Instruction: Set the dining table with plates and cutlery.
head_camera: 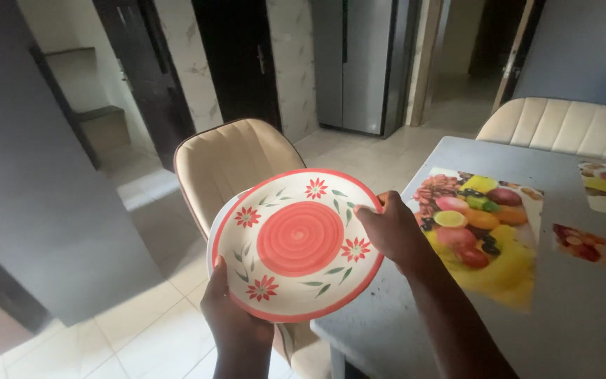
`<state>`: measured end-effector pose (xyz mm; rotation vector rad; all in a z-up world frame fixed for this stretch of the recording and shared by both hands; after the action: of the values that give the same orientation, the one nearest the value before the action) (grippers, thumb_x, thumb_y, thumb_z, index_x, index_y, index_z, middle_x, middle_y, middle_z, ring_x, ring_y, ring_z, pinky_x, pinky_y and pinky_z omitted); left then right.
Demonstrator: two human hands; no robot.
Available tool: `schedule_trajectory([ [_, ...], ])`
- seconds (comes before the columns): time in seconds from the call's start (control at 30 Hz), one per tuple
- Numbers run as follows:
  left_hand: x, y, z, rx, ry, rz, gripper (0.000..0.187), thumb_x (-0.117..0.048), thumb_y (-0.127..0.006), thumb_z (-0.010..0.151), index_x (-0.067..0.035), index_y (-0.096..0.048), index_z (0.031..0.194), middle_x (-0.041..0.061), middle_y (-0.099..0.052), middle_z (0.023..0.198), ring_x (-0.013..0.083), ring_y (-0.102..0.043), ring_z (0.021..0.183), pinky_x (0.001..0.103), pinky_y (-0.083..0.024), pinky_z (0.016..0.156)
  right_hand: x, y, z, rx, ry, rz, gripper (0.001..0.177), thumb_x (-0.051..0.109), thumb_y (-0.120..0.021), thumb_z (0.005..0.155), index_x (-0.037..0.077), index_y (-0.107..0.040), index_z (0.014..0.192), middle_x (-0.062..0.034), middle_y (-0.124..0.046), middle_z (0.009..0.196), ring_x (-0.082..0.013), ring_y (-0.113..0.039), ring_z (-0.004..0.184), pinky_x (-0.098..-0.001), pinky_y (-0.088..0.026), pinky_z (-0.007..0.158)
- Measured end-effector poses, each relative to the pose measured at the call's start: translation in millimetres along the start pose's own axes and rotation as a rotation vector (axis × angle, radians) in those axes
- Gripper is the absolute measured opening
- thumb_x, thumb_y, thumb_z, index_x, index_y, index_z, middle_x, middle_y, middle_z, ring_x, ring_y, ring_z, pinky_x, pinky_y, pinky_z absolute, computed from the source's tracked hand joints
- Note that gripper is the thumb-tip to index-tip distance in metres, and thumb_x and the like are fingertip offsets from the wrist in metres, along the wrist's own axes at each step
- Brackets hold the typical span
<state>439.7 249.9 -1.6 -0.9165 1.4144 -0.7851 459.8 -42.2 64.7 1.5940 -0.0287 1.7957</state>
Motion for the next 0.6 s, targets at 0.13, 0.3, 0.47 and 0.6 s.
schedule_trajectory([
  [0.13, 10.0, -3.0, 42.0, -0.032, 0.024, 0.013, 0.053, -0.034, -0.038, 0.101, -0.001, -0.052, 0.141, 0.015, -0.066, 0.133, 0.0294, -0.065, 0.118, 0.048, -0.051, 0.099, 4.9, -11.1, 28.7, -0.048, 0.021, -0.032, 0.055, 0.037, -0.069, 0.089, -0.004, -0.053, 0.122, -0.0211, -0.07, 0.102, -0.025, -0.07, 0.088, -0.0381, -0.056, 0.074],
  [0.3, 20.1, -22.6, 77.5, 0.009, 0.06, 0.031, 0.052, -0.034, -0.036, 0.103, -0.003, -0.051, 0.142, 0.013, -0.065, 0.133, 0.0263, -0.064, 0.12, 0.047, -0.051, 0.1, 0.6, -11.4, 47.6, -0.114, -0.05, 0.067, 0.052, 0.039, -0.064, 0.091, 0.0, -0.053, 0.124, -0.0197, -0.072, 0.099, -0.0254, -0.072, 0.084, -0.0385, -0.057, 0.071],
  [0.47, 38.1, -46.3, 113.3, 0.127, 0.142, 0.0, 0.055, -0.04, -0.034, 0.104, -0.004, -0.05, 0.142, 0.013, -0.065, 0.134, 0.0266, -0.064, 0.119, 0.046, -0.051, 0.1, -12.2, 2.1, 66.5, -0.256, -0.087, -0.074, 0.052, 0.04, -0.063, 0.092, 0.002, -0.053, 0.126, -0.0188, -0.071, 0.104, -0.0257, -0.072, 0.09, -0.0391, -0.056, 0.078],
  [0.6, 50.0, -57.8, 146.6, 0.154, 0.247, 0.031, 0.059, -0.046, -0.032, 0.104, -0.004, -0.049, 0.142, 0.014, -0.061, 0.134, 0.0274, -0.061, 0.121, 0.049, -0.049, 0.102, -16.7, 6.8, 73.8, -0.355, -0.156, -0.08, 0.05, 0.037, -0.062, 0.094, 0.003, -0.053, 0.13, -0.0197, -0.069, 0.114, -0.028, -0.074, 0.099, -0.0382, -0.057, 0.083],
])
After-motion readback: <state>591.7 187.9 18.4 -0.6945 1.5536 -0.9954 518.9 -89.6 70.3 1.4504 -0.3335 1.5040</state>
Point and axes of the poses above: each hand's wrist, its own z-axis towards the middle knuckle, its own y-axis out of the back of the hand, x = y × z, the point moved 10 cm from there along z, towards the middle knuckle
